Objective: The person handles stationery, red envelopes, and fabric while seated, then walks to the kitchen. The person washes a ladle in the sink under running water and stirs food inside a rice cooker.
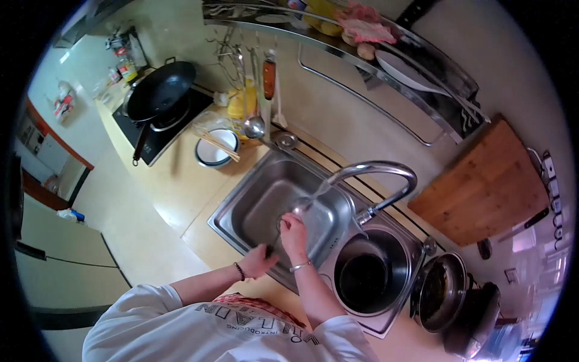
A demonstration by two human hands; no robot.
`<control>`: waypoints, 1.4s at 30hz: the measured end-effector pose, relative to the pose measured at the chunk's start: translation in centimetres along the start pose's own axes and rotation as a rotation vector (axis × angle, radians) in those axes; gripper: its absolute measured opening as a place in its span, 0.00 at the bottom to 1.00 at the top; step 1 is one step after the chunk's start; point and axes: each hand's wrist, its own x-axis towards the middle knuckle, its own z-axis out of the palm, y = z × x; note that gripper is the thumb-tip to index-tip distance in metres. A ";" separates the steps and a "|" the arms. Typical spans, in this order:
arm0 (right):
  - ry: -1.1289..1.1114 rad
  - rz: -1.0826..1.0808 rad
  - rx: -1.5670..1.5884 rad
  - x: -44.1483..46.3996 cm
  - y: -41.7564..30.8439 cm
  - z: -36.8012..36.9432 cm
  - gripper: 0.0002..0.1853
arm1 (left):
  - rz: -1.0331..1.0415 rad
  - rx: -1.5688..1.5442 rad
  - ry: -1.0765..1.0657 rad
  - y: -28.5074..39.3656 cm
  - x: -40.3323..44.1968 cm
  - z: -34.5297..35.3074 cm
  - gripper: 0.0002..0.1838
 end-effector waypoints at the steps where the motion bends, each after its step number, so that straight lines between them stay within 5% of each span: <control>1: -0.032 -0.034 -0.013 -0.3 0.0 -0.5 0.17 | 0.001 -0.001 -0.017 -1.1 0.5 0.1 0.15; 3: 0.038 -0.064 -0.046 -0.7 -1.3 -1.6 0.14 | 0.264 0.325 0.356 -3.5 1.8 -0.1 0.16; 5: 0.368 -0.537 -0.315 0.0 -1.9 -2.3 0.13 | 0.280 0.358 0.384 -3.8 1.4 -0.1 0.14; 9: 0.293 -0.621 -0.507 2.7 -0.9 -3.0 0.13 | 0.337 0.487 0.393 -3.5 0.5 0.0 0.11; 12: 0.123 -0.319 -0.374 5.4 2.8 -2.5 0.16 | 0.331 0.551 0.362 -3.7 0.0 -0.4 0.11; 14: -0.096 0.080 0.051 7.3 4.5 -3.3 0.15 | 0.348 0.591 0.355 -3.6 -0.4 -0.9 0.12; 15: -0.094 0.080 0.052 7.5 3.6 -4.1 0.15 | 0.367 0.627 0.350 -3.5 -0.4 -1.2 0.13; 17: -0.145 0.497 0.361 7.6 2.3 -5.7 0.17 | 0.408 0.650 0.373 -4.1 0.2 -1.7 0.14; 23: 0.059 0.629 1.221 7.3 4.4 -8.6 0.14 | 0.605 0.723 0.501 -3.0 6.4 -4.2 0.12; 32: 0.396 0.542 1.637 0.3 -2.3 -11.9 0.11 | 1.106 0.312 0.561 8.4 14.3 1.9 0.12; 37: 0.452 0.396 1.740 -0.7 -0.5 -14.3 0.10 | 1.188 0.200 0.464 6.8 16.0 1.2 0.10; 42: 0.468 0.421 1.805 -0.1 0.2 -13.8 0.10 | 1.016 -0.200 0.223 6.4 15.7 0.8 0.10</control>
